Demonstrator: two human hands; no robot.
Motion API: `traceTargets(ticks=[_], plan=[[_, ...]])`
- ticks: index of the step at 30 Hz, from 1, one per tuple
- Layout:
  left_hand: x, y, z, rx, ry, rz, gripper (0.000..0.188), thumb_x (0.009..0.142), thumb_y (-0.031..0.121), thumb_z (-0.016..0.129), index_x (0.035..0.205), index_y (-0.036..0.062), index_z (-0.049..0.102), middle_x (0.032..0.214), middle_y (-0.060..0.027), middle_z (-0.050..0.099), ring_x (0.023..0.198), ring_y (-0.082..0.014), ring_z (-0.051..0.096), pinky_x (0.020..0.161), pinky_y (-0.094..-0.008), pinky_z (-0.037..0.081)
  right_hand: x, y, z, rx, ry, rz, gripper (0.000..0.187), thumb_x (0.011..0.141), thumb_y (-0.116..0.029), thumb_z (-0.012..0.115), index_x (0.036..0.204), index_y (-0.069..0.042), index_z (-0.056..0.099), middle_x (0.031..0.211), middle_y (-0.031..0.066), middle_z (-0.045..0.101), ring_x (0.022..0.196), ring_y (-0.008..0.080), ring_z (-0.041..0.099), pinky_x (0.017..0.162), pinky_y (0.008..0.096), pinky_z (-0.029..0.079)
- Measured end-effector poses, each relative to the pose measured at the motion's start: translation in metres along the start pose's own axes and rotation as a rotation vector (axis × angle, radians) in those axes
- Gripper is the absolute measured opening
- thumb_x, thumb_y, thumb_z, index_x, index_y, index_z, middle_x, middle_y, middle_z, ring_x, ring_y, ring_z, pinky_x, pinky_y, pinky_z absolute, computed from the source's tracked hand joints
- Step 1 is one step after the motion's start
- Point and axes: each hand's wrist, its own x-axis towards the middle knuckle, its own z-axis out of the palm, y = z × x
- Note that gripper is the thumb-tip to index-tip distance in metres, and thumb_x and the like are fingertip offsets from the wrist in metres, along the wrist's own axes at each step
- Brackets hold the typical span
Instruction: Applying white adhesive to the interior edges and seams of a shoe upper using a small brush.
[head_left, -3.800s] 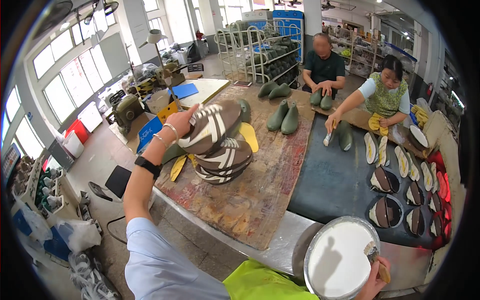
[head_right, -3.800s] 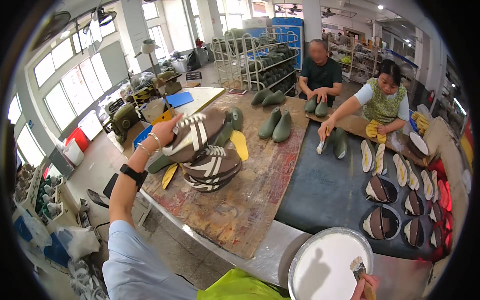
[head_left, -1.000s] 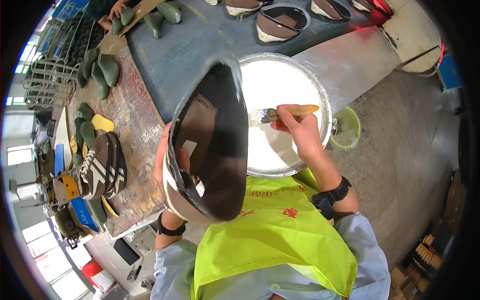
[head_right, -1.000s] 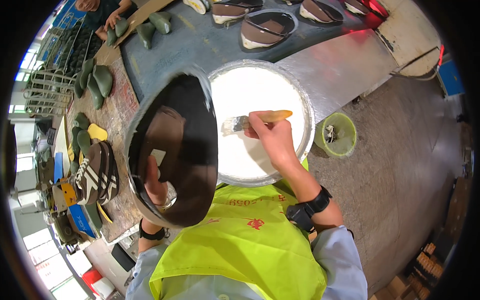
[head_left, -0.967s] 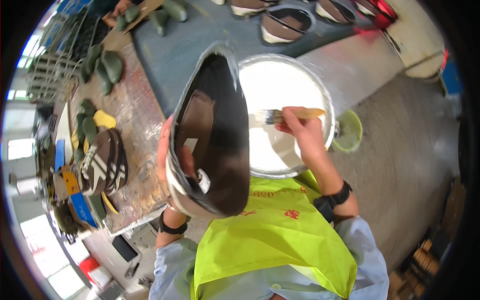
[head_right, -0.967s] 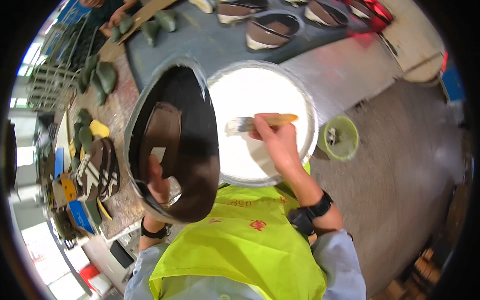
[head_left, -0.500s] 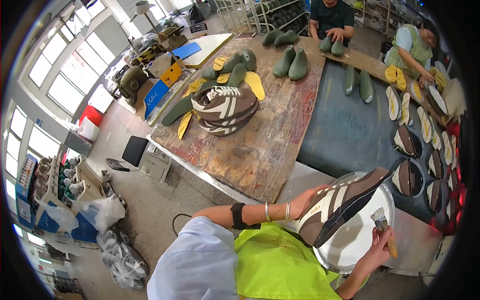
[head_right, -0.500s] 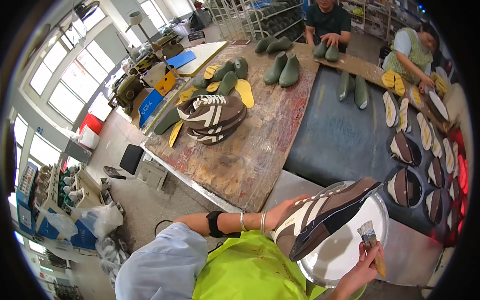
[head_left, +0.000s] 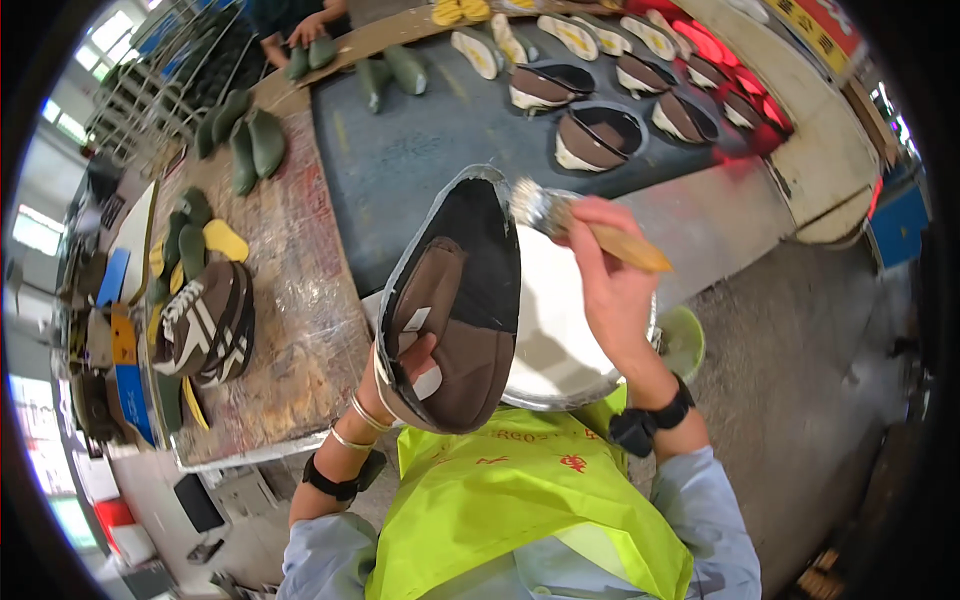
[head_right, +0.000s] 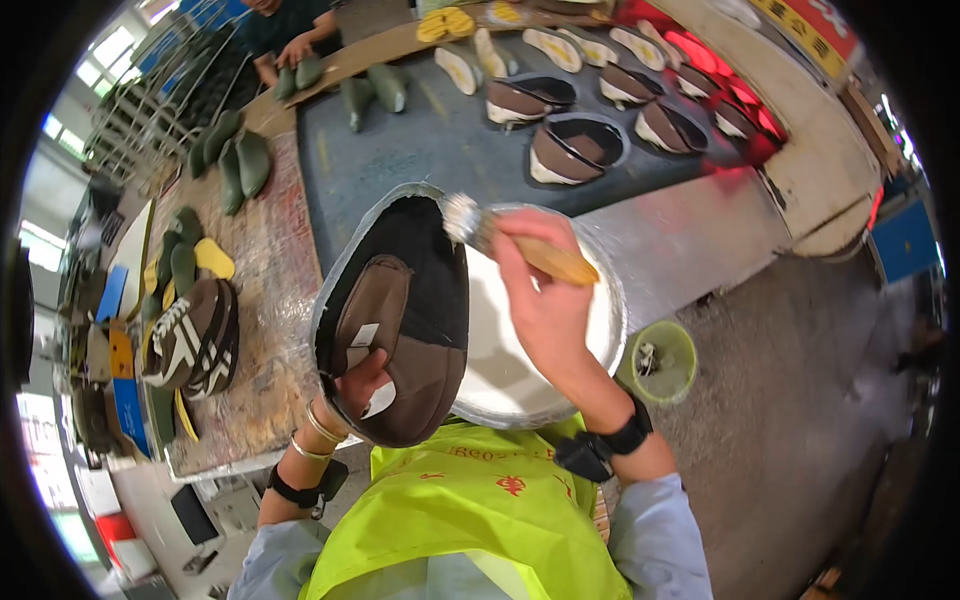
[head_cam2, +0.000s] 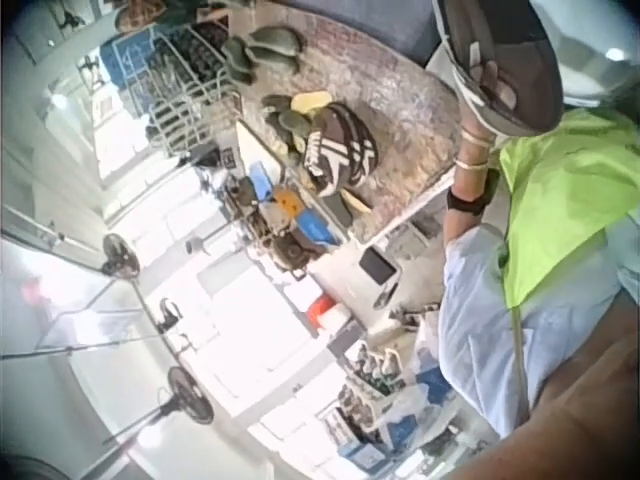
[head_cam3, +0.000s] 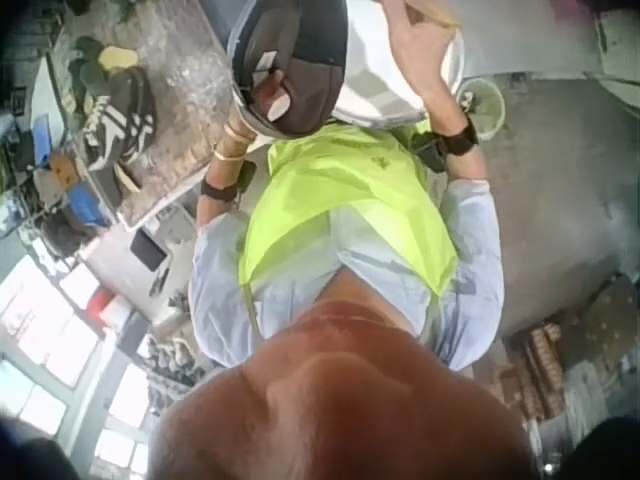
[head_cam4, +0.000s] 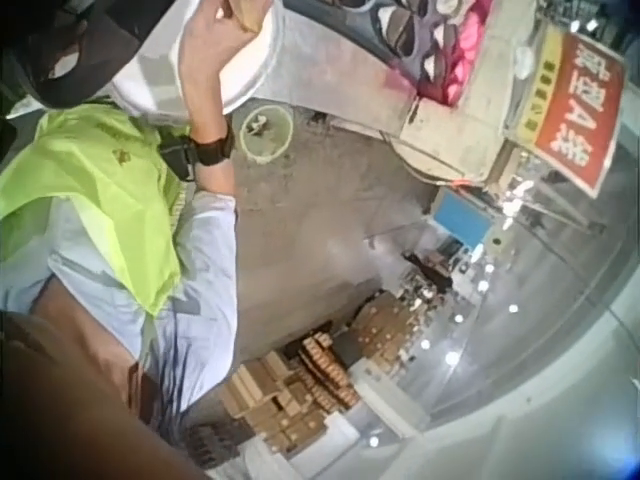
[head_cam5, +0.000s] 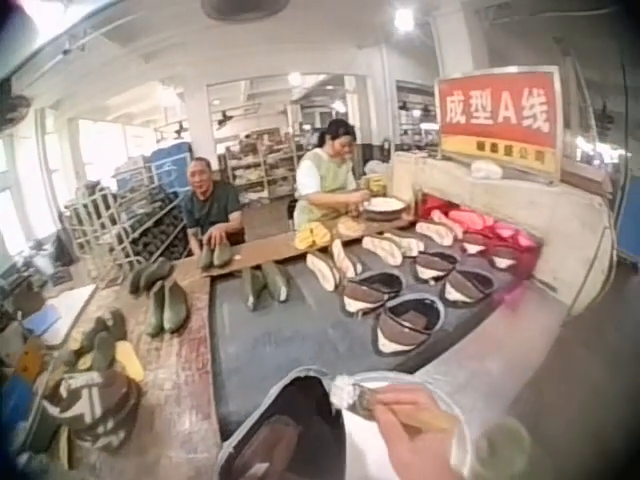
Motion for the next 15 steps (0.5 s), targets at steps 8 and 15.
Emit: traceTargets(ticks=[8, 15], plan=[[0.002, 0.028, 0.014, -0.153, 0.059, -0.184, 0.027, 0.088, 0.004, 0.061, 0.115, 0.0069, 0.057, 0.100, -0.0022, 0.060, 0.087, -0.0125, 0.060, 0.074, -0.0257, 0.053, -0.033, 0.020, 0.006, 0.055, 0.057, 0.353, 0.013, 0.089, -0.004, 0.058, 0.098, 0.005, 0.058, 0.095, 0.0101, 0.061, 0.079, 0.0137, 0.062, 0.072, 0.0253, 0.053], [0.015, 0.041, 0.024, -0.178, 0.085, -0.069, 0.036, 0.089, 0.009, 0.061, 0.123, 0.0048, 0.051, 0.105, -0.0050, 0.061, 0.093, -0.0153, 0.061, 0.080, -0.0295, 0.053, -0.083, 0.022, -0.010, -0.017, -0.071, 0.601, 0.019, 0.091, -0.010, 0.057, 0.099, 0.007, 0.058, 0.086, 0.0088, 0.063, 0.075, 0.0157, 0.065, 0.068, 0.0253, 0.052]])
